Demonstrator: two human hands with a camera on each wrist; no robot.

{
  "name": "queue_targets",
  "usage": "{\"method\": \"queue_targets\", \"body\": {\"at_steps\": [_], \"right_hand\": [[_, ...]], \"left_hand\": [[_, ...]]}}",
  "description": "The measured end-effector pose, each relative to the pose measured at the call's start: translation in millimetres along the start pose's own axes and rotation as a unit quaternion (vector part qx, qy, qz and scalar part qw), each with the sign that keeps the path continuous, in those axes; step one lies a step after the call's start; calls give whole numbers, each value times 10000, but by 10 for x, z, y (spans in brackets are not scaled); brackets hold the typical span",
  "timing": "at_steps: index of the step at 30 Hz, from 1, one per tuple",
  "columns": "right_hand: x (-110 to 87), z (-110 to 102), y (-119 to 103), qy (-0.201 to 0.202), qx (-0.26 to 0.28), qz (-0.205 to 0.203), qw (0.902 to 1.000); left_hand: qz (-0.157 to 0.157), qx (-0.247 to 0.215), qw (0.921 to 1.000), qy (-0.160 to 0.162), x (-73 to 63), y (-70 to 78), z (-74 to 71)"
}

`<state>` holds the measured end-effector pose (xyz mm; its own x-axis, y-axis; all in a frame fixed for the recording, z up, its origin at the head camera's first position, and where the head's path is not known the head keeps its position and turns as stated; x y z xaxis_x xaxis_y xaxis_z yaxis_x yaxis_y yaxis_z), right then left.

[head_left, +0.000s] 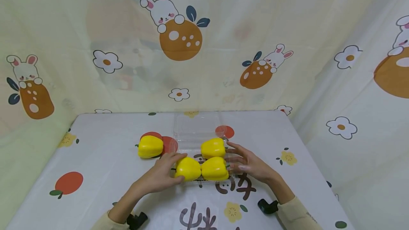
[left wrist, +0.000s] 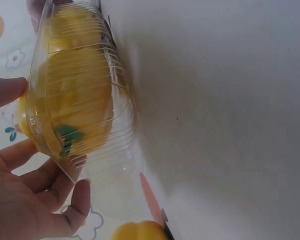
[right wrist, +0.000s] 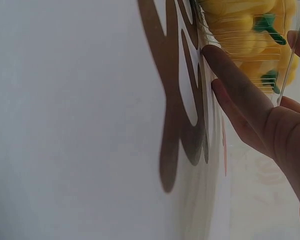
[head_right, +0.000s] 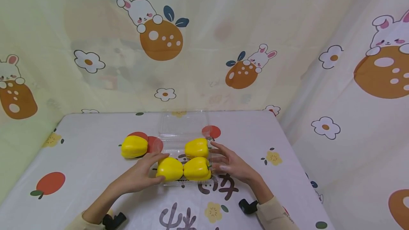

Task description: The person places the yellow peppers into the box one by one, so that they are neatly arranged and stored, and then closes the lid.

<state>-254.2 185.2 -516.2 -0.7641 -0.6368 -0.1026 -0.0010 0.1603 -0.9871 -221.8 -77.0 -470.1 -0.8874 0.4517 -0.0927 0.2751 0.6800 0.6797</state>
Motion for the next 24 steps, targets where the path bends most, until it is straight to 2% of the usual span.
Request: {"method": "queue_targets", "body": {"at_steps": [11, 17, 24], "right_hand": [[-3, -1, -4, 26, 1, 14, 10000], [3, 0, 11, 35, -8, 6, 10000], [3, -5, 10, 7, 39, -20, 10000]], "left_hand": [[37, 28, 10000, 29, -7, 2, 21], [-54, -162, 9995, 249, -63, 34, -71], [24, -99, 9983, 581, -111, 39, -231]]}}
Point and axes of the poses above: each hand's wrist, its own x-axis towards the middle knuckle, its own z-axis out of the palm, y = z × x, the point moved 10 cm from there along x, towards the middle knuckle, and after that the axes turned 2 degrees about x, right-handed, at the moved point
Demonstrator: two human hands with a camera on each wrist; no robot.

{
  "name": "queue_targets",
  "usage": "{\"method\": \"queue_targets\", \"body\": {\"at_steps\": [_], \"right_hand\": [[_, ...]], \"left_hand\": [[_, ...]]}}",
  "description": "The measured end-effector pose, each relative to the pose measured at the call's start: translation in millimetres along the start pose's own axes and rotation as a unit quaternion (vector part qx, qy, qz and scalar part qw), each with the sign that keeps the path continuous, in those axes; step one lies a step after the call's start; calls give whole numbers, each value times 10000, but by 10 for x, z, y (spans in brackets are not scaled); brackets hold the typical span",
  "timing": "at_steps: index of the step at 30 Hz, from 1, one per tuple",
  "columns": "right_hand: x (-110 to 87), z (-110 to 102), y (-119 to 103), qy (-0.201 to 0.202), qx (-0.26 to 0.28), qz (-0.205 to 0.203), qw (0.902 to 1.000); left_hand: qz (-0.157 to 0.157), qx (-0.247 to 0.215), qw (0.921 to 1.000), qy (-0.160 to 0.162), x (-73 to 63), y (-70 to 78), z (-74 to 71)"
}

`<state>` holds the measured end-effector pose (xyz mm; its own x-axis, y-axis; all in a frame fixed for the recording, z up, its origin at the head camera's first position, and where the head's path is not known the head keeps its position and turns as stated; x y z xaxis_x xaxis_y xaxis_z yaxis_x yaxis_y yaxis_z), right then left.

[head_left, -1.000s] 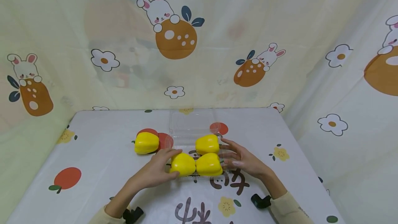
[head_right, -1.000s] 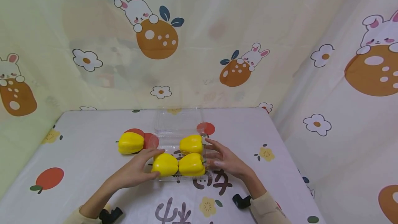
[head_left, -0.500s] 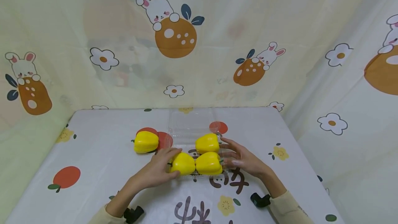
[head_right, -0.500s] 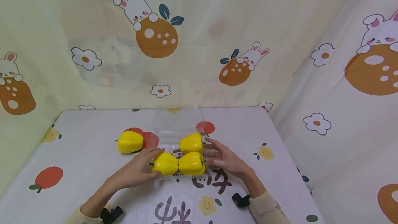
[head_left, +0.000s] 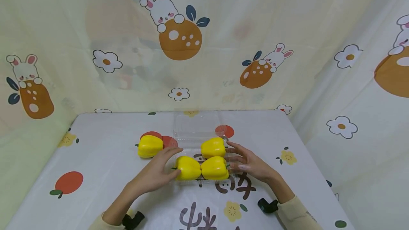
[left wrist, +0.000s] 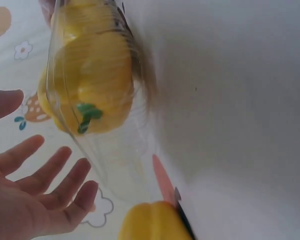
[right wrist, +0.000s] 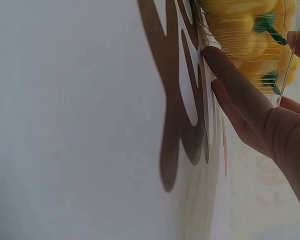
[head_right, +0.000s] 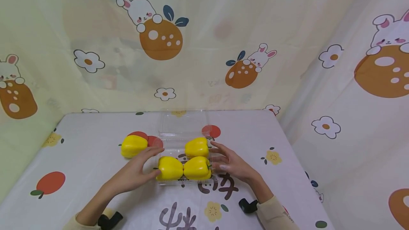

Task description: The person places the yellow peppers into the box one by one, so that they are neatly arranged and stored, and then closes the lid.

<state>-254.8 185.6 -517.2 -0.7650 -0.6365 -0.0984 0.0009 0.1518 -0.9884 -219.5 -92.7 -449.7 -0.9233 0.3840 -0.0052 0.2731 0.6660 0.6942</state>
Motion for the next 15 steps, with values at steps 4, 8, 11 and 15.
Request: {"method": "queue_targets", "body": {"at_steps": [4, 8, 11, 15], "right_hand": [[-1, -3, 0, -28, 11, -16, 10000], [0, -8, 5, -30, -11, -8, 10000], [2, -11, 12, -26, -23, 3, 10000], [2, -11, 19, -17, -15, 35, 10000]], "left_hand": [[-79, -27, 9999, 114, 5, -35, -78], [-40, -91, 9998, 197, 10, -66, -154], [45, -117, 9995, 283, 9, -94, -223], [173, -152, 9988, 421, 3, -131, -329]]}}
Point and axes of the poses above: each hand's wrist, its own x-axis towards the middle knuckle, its own z-axis out of the palm, y = z × x, the point moved 10 cm from there along x, towards the middle knuckle, and after that the axes turned 2 degrees about x, right-handed, at the moved point
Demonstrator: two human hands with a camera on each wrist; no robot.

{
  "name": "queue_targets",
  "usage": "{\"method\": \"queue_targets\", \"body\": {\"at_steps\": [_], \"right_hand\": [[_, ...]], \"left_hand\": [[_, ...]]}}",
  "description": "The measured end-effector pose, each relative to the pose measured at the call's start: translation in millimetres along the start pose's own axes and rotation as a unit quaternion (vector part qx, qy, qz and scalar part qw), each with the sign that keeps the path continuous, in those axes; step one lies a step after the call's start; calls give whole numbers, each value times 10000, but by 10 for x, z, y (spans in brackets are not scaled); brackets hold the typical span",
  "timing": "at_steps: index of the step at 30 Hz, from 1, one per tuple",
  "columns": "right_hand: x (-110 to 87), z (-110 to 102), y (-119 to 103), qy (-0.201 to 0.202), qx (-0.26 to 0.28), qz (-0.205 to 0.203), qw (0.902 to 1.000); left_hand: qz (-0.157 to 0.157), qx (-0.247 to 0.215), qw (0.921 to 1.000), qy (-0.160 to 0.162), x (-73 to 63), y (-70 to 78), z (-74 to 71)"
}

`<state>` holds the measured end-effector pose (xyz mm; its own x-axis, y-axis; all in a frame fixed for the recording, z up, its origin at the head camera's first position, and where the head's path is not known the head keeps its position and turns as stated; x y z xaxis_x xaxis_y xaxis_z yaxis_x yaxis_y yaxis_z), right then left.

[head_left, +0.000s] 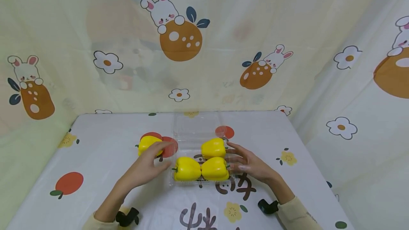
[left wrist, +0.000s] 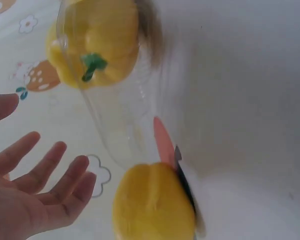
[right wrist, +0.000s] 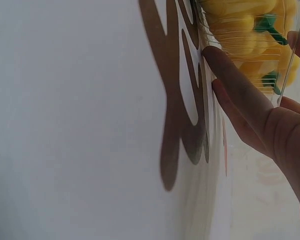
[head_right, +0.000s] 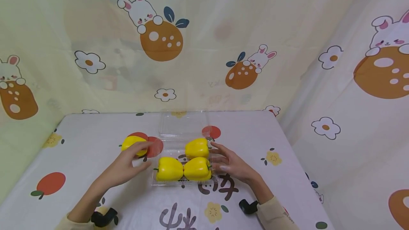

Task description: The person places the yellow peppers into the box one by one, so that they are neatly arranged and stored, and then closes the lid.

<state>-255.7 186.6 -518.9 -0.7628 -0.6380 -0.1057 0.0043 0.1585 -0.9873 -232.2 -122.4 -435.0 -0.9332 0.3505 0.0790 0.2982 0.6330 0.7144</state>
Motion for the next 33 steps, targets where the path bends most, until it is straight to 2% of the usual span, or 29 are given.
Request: {"method": "queue_targets", "body": {"at_steps": [6, 18, 33], "right_hand": [[0, -4, 0, 33, -44, 26, 10000], [6, -5, 22, 93, -95, 106, 9999], [3, -3, 14, 43, -53, 62, 10000]], "left_hand": [[36, 58, 9996, 274, 10, -56, -158], [-218, 15, 9963, 826, 18, -266, -454], [-237, 29, 9915, 1278, 29, -509, -607]]}}
Point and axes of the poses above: each hand's wrist, its own x-axis towards the middle knuckle, its own z-axis out of the palm, y = z × x, the point moved 10 cm from there along x, towards the middle knuckle, and after that the axes turned 2 degrees about x, right-handed, at the moved point
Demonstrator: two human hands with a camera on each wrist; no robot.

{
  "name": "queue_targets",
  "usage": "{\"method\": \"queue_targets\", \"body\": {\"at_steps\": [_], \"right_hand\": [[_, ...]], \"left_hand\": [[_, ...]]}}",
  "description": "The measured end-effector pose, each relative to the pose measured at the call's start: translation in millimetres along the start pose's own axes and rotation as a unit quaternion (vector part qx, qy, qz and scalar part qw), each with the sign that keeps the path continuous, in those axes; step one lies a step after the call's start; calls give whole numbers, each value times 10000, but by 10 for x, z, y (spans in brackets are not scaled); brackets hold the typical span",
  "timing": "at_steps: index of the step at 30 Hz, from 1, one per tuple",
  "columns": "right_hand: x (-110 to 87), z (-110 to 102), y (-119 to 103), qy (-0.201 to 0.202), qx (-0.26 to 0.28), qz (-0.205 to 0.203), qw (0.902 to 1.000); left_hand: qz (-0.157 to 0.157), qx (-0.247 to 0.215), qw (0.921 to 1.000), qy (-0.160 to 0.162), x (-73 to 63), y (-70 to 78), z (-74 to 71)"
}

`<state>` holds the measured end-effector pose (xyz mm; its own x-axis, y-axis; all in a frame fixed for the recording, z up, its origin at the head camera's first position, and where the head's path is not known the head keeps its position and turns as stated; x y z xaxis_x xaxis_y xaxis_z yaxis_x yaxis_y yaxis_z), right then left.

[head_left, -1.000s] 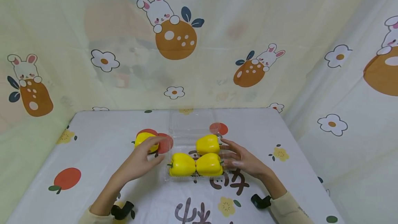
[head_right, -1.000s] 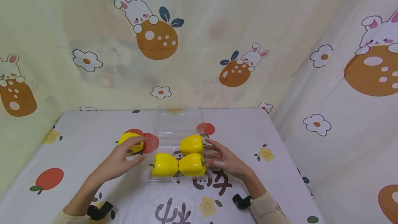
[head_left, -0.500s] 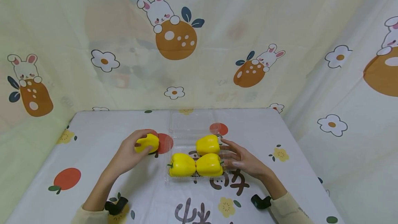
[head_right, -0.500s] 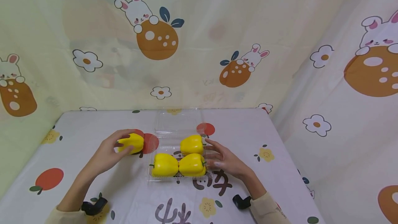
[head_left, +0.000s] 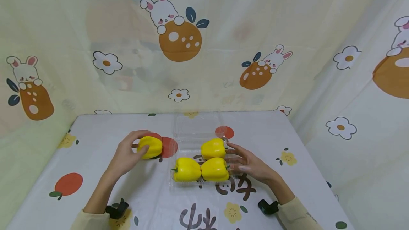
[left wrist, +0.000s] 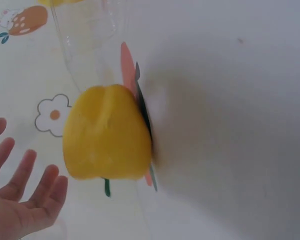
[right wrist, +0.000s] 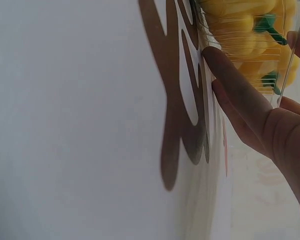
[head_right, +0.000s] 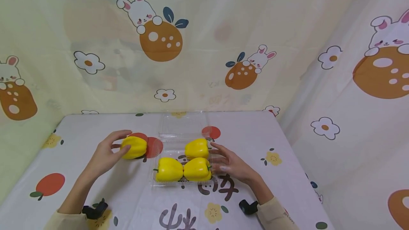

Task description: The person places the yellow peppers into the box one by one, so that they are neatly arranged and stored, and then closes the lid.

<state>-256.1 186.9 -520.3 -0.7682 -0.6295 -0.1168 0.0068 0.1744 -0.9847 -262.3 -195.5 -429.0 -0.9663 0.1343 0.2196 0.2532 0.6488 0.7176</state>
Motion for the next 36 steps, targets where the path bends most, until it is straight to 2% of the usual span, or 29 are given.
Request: {"method": "queue_targets", "body": {"at_steps": [6, 11, 18, 23, 27, 36], "right_hand": [[-2, -2, -30, -2, 34, 3, 10000], [-3, 4, -34, -51, 84, -4, 10000], [-8, -3, -23, -1, 71, 32, 10000], [-6, -11, -8, 22, 38, 54, 10000], [-4, -18, -3, 21, 22, 36, 10000], [-16, 9, -8, -69, 106, -28, 9999]], "left_hand": [[-56, 25, 10000, 61, 44, -79, -39], [-344, 8, 9994, -2, 69, -220, -14], [-603, 60, 9977, -313, 87, -318, 76], [-668, 150, 9970, -351, 100, -340, 92], [-804, 72, 9959, -405, 109, -392, 99], [-1209, -191, 9897, -745, 73, -537, 196]]}}
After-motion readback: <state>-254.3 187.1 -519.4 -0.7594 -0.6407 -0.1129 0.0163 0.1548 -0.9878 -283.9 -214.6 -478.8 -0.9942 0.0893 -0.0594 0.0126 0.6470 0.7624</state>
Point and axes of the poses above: each hand's wrist, its own x-axis towards the middle knuckle, its own z-axis out of the palm, y = z × x, the point moved 10 cm from there along x, towards the middle knuckle, and after that the axes turned 2 degrees about x, right-handed, at the moved point
